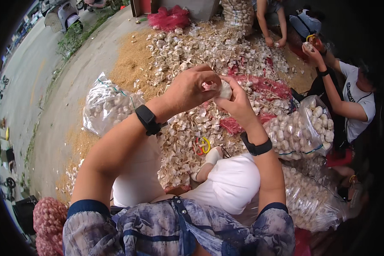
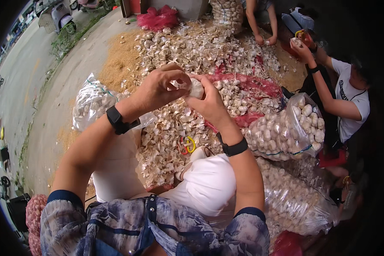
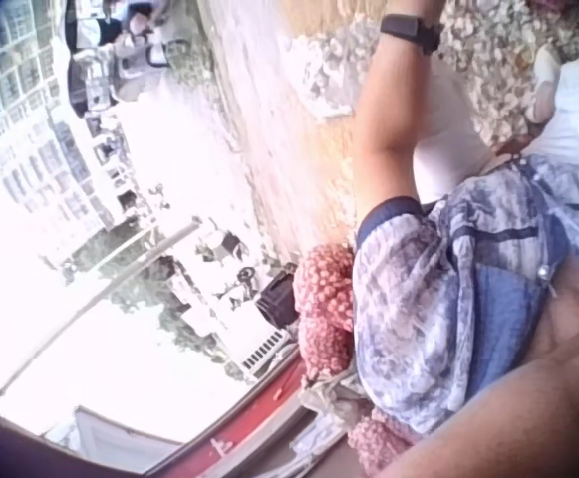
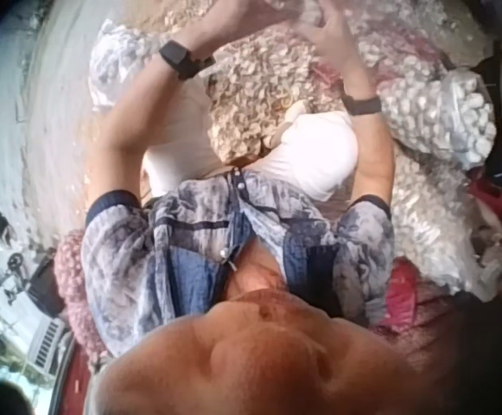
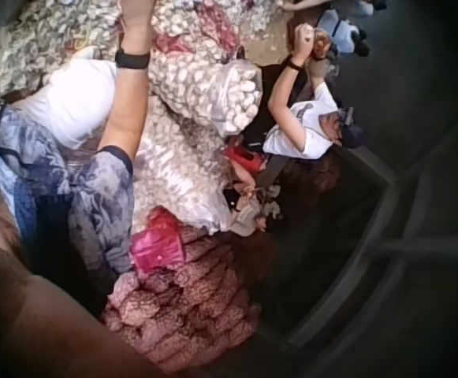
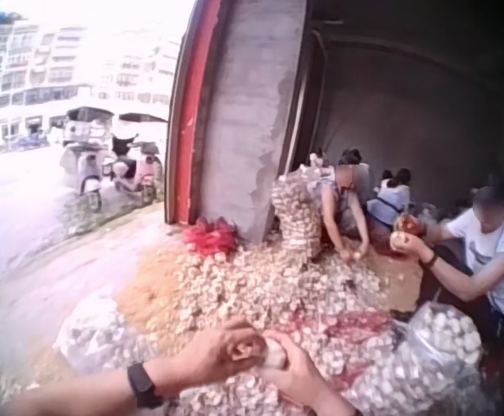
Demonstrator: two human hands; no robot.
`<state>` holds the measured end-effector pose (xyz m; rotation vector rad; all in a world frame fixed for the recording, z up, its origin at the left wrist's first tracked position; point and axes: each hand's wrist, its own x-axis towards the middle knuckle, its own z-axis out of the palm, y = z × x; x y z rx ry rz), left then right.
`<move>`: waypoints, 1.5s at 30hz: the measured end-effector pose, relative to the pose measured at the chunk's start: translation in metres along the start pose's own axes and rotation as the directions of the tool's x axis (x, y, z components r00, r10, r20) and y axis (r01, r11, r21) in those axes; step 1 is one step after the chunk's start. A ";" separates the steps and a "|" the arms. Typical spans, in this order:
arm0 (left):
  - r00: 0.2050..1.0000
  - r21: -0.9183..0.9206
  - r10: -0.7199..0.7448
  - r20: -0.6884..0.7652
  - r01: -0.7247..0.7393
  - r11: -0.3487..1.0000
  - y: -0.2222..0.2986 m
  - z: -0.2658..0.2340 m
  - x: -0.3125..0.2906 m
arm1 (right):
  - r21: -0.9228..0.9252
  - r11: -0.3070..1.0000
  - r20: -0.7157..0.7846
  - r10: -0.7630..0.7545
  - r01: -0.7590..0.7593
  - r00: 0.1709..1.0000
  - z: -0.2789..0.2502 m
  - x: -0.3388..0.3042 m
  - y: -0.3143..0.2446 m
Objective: The person picks up garlic bulbs from a pile, peels away the outer skin by hand, and uses shears to trim the roots. They place the cleaned garlic into a plastic bag and repeat the process.
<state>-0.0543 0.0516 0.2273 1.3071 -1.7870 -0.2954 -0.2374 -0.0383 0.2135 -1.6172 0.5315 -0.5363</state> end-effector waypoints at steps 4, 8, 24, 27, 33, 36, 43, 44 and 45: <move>0.997 0.053 -0.045 -0.069 0.049 0.997 0.000 0.006 -0.003 | -0.105 0.990 -0.031 -0.100 0.097 0.994 0.003 0.003 0.007; 0.892 0.036 -0.451 -0.012 0.452 0.892 0.005 0.010 -0.003 | -0.384 0.904 -0.110 -0.247 0.188 0.963 0.010 0.002 0.008; 0.765 -0.085 -0.644 0.022 0.643 0.761 -0.007 0.015 0.005 | -0.549 0.815 -0.145 -0.312 0.186 0.939 0.017 0.007 0.016; 0.740 -0.270 -0.668 0.079 0.661 0.700 -0.030 0.014 0.002 | -0.315 0.936 -0.105 -0.195 0.154 0.975 0.012 0.009 0.025; 0.702 -0.528 -0.695 0.154 0.653 0.542 -0.048 0.001 -0.003 | 0.198 0.978 -0.050 -0.057 0.065 0.997 0.007 0.005 0.002; 0.645 -0.124 -0.762 0.056 0.762 0.636 -0.047 -0.007 -0.002 | 0.327 0.941 -0.096 -0.064 0.092 0.993 0.005 0.006 0.003; 0.713 -0.557 -0.635 0.298 0.670 0.491 -0.019 0.005 0.004 | 0.156 0.974 -0.095 -0.150 0.163 0.984 0.011 0.006 0.006; 0.719 -0.579 -0.605 0.342 0.668 0.468 -0.020 0.006 0.005 | 0.094 0.979 -0.084 -0.173 0.180 0.981 0.012 0.006 0.005; 0.734 -0.619 -0.596 0.325 0.642 0.452 -0.020 0.006 0.004 | 0.032 0.980 -0.072 -0.195 0.197 0.978 0.013 0.006 0.005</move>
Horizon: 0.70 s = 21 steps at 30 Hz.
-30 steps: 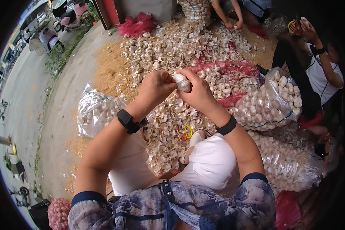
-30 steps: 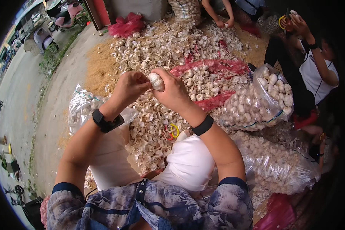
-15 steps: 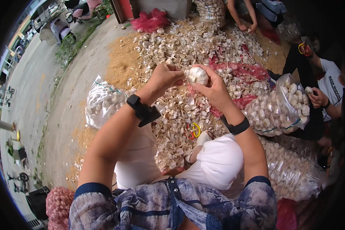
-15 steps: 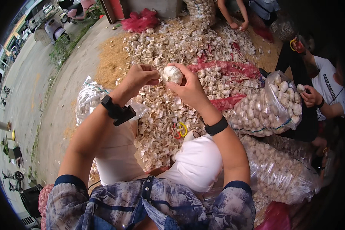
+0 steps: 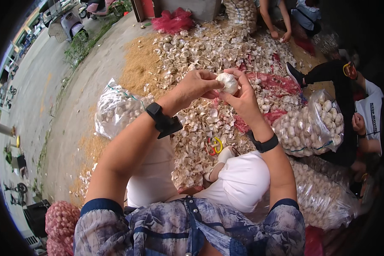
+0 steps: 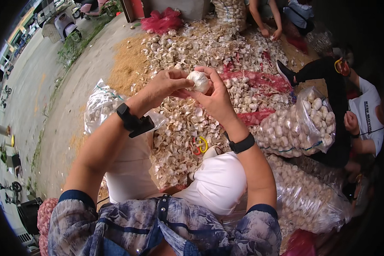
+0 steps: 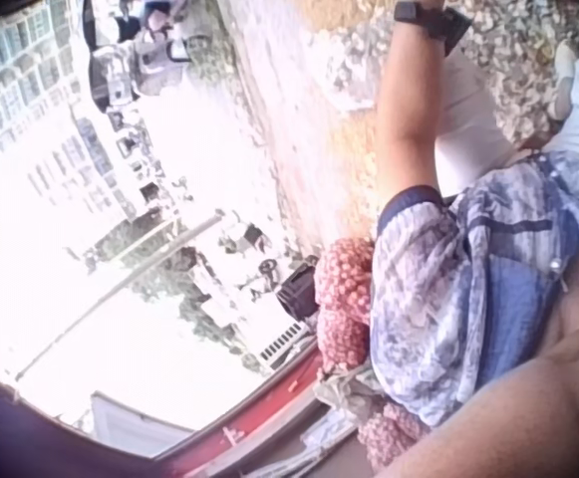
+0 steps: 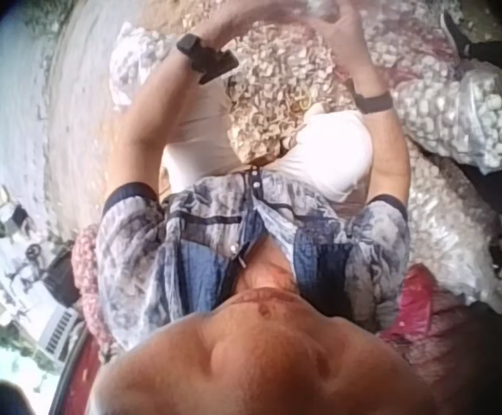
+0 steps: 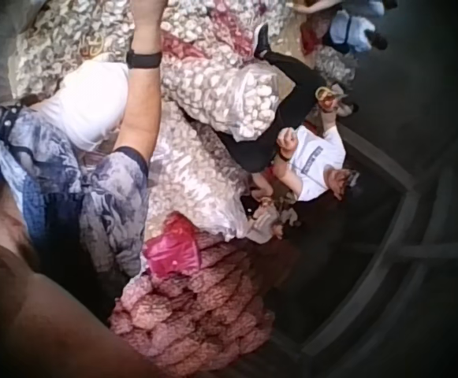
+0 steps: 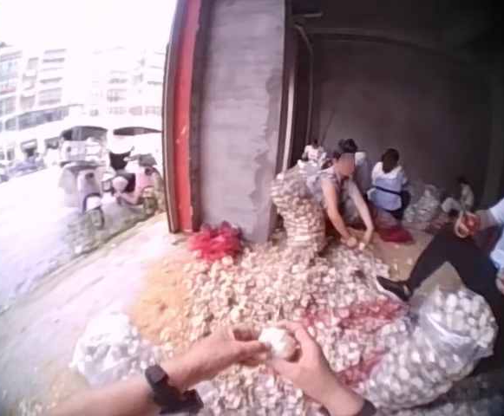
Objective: The person picks up garlic bulbs from a pile, peels away the outer skin by hand, and uses shears to trim the roots. They place the cleaned garlic into a plastic bag and repeat the process.
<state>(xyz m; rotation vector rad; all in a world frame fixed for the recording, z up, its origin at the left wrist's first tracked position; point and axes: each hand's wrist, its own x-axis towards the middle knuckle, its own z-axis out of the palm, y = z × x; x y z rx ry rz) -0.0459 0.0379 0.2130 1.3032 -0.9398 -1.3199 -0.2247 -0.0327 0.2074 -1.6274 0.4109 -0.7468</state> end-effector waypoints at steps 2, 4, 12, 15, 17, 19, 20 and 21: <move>1.000 -0.051 -0.005 0.017 0.005 0.999 -0.002 -0.007 0.002 | 0.021 1.000 0.001 0.001 -0.001 1.000 -0.001 0.000 0.004; 0.999 -0.102 -0.008 0.033 0.011 0.995 -0.004 -0.011 0.003 | 0.042 0.999 0.002 0.001 -0.001 1.000 -0.001 0.001 0.005; 0.994 -0.054 -0.108 -0.034 0.106 0.993 0.001 -0.013 -0.001 | 0.141 0.963 0.118 0.214 -0.230 0.970 -0.004 0.000 0.005; 0.994 -0.059 -0.092 -0.057 0.089 0.994 -0.004 -0.017 0.000 | 0.271 0.925 0.173 0.224 -0.265 0.959 -0.006 -0.001 0.002; 0.994 -0.113 -0.093 -0.050 0.087 0.990 -0.005 -0.018 0.001 | 0.279 0.927 0.173 0.207 -0.250 0.963 -0.004 0.000 -0.001; 0.995 -0.166 -0.094 -0.038 0.086 0.982 -0.004 -0.015 0.001 | 0.286 0.930 0.168 0.191 -0.233 0.967 -0.002 0.001 -0.001; 0.993 -0.159 -0.098 -0.064 0.086 0.984 0.001 -0.011 -0.002 | 0.252 0.945 0.118 0.184 -0.209 0.976 -0.001 0.001 -0.001; 0.991 -0.152 -0.102 -0.090 0.087 0.985 0.004 -0.009 -0.002 | 0.217 0.958 0.068 0.175 -0.186 0.982 -0.001 0.002 0.000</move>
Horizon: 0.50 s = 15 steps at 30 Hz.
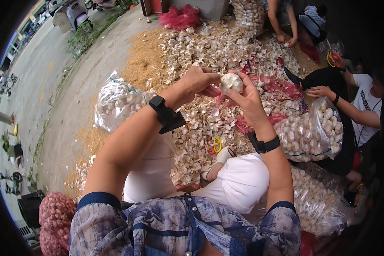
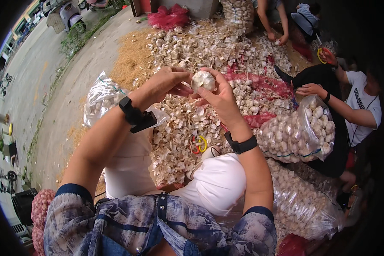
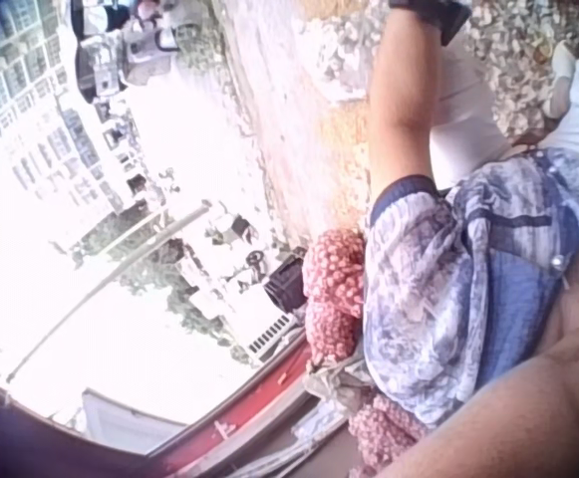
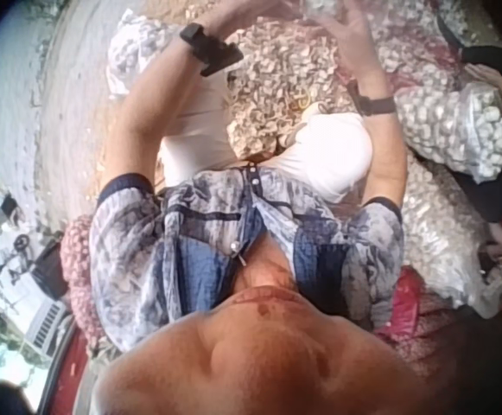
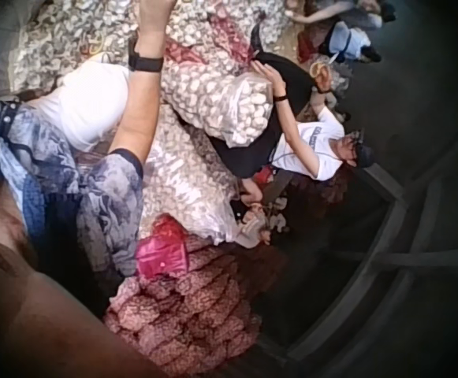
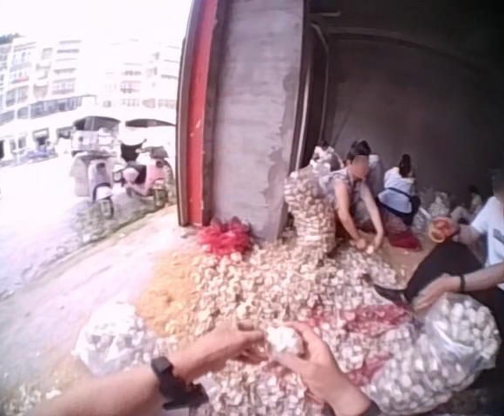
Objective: The person picks up garlic bulbs from a pile, peels away the outer skin by hand, and uses shears to trim the roots. They place the cleaned garlic into a plastic bag and repeat the process.
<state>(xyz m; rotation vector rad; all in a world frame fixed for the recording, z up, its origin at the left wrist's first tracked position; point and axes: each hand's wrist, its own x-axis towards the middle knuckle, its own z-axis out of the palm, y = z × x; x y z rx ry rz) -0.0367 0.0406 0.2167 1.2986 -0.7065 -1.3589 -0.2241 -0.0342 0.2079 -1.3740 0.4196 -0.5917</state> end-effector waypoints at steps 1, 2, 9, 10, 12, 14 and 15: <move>1.000 0.000 -0.001 0.002 0.001 1.000 -0.001 0.000 0.002 | 0.000 1.000 -0.002 0.000 0.000 1.000 -0.001 0.000 0.000; 0.999 0.081 0.049 0.007 -0.049 0.996 -0.003 0.000 0.003 | -0.042 0.999 0.006 -0.007 0.007 1.000 -0.001 0.000 0.000; 0.997 0.169 0.076 -0.003 -0.074 0.983 -0.008 -0.006 0.009 | -0.077 0.997 0.025 0.019 -0.017 1.000 -0.004 -0.001 0.004; 0.997 0.169 0.075 -0.004 -0.074 0.983 -0.008 -0.007 0.010 | -0.077 0.997 0.026 0.019 -0.017 0.999 -0.004 0.000 0.005; 0.996 0.205 0.088 -0.007 -0.085 0.975 -0.008 -0.007 0.011 | -0.086 0.996 0.047 0.027 -0.023 0.999 -0.007 0.000 0.008; 0.996 0.202 0.086 -0.016 -0.081 0.976 -0.008 -0.008 0.010 | -0.073 0.997 0.062 0.025 -0.021 0.998 -0.008 0.000 0.010; 0.996 0.200 0.083 -0.023 -0.077 0.977 -0.007 -0.008 0.009 | -0.059 0.998 0.078 0.023 -0.018 0.997 -0.008 0.000 0.010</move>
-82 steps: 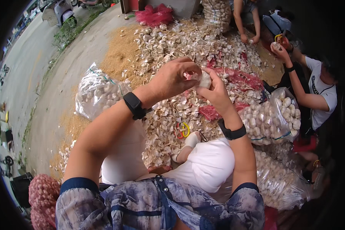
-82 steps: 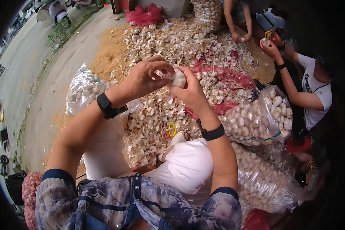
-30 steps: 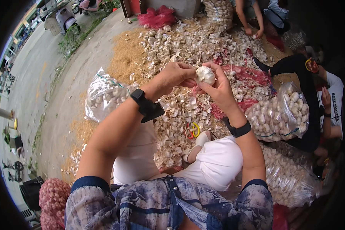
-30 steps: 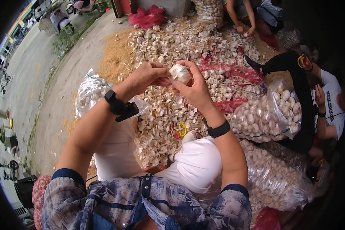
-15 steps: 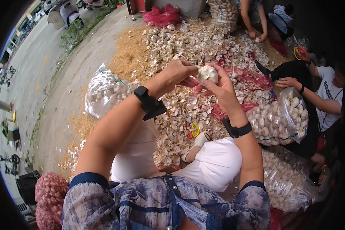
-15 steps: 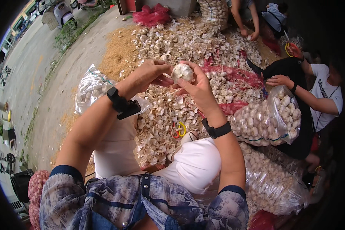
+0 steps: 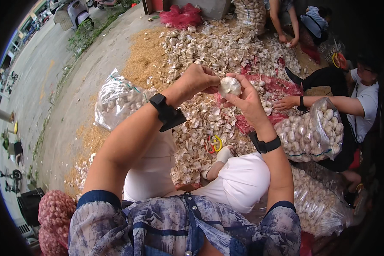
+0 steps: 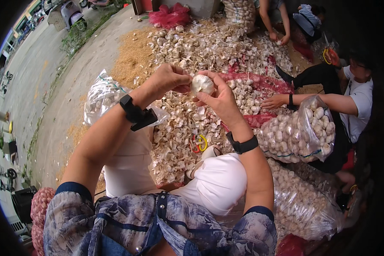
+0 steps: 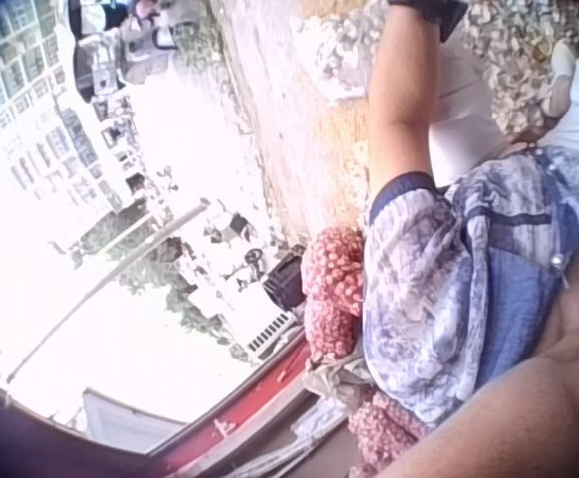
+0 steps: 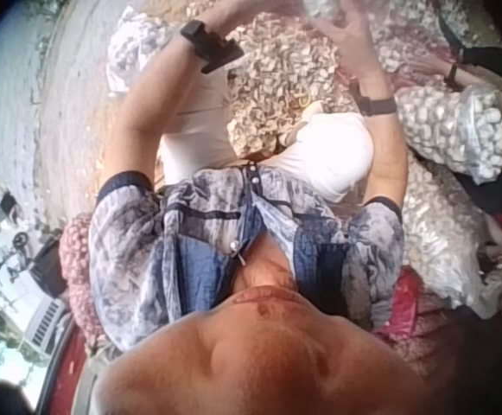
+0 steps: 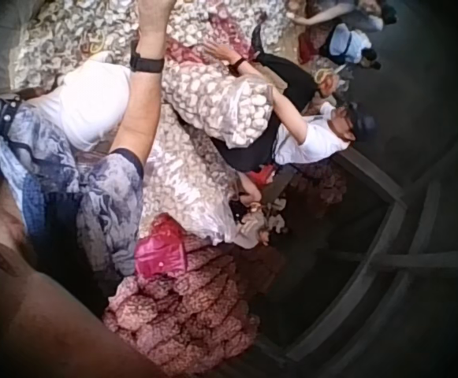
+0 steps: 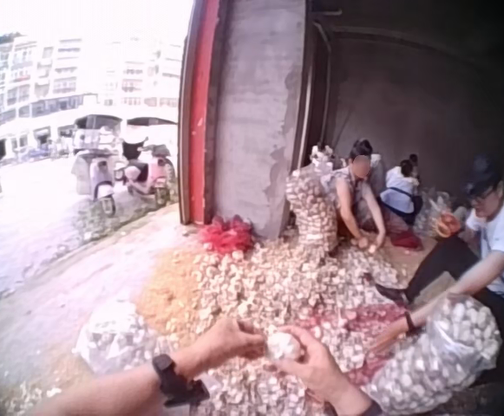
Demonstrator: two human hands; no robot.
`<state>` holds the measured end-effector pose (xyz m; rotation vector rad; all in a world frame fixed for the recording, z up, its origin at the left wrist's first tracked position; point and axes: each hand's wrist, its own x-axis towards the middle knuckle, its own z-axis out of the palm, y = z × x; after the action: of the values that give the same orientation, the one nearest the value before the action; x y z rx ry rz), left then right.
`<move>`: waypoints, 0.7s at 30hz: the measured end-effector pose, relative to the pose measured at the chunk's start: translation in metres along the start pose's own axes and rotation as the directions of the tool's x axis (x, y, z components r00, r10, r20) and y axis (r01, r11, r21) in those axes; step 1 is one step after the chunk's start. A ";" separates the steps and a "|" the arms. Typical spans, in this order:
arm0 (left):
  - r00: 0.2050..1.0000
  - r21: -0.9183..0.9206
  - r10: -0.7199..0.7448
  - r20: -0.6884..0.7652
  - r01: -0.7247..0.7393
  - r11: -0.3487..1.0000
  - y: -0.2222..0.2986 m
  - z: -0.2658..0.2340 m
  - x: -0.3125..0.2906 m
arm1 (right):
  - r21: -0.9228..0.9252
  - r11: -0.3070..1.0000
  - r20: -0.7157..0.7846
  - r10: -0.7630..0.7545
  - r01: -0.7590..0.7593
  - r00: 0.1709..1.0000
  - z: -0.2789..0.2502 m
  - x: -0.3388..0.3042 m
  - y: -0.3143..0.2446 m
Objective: The person picks up garlic bulbs from a pile, peels away the outer skin by hand, and uses shears to trim the roots. They place the cleaned garlic into a plastic bag and repeat the process.
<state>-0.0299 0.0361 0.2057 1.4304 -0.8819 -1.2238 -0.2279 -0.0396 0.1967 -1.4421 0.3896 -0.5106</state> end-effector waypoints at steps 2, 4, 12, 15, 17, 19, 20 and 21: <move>1.000 0.001 0.001 -0.002 -0.001 1.000 -0.001 0.000 0.000 | 0.003 1.000 0.005 0.012 -0.012 1.000 -0.001 0.000 0.001; 1.000 0.003 0.001 -0.004 -0.001 1.000 -0.004 -0.001 0.001 | 0.006 1.000 0.010 0.025 -0.025 1.000 -0.001 0.000 0.001; 0.999 -0.029 -0.038 0.027 0.039 0.999 -0.004 -0.002 0.001 | 0.204 0.979 -0.079 -0.005 0.022 0.997 0.006 0.001 -0.014; 0.994 -0.049 -0.087 0.071 0.091 0.995 0.008 0.007 -0.006 | 0.035 0.997 -0.133 -0.064 0.069 0.989 -0.003 0.001 -0.009; 0.992 -0.038 -0.065 0.107 0.069 0.997 0.006 0.012 -0.005 | 0.001 0.997 -0.148 -0.079 0.080 0.986 0.000 0.000 -0.007; 0.990 -0.029 -0.045 0.137 0.049 0.998 0.003 0.012 -0.004 | -0.029 0.996 -0.157 -0.092 0.088 0.983 0.006 0.003 -0.005; 0.992 -0.053 -0.019 0.125 0.026 0.998 0.001 0.011 -0.002 | 0.005 0.993 -0.158 -0.117 0.119 0.980 0.010 0.003 -0.004; 0.994 -0.076 0.006 0.113 0.002 0.997 0.000 0.011 0.000 | 0.039 0.988 -0.160 -0.142 0.150 0.977 0.011 0.003 -0.004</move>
<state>-0.0405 0.0341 0.2058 1.3098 -0.9033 -1.3336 -0.2198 -0.0319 0.2014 -1.3914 0.3943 -0.7512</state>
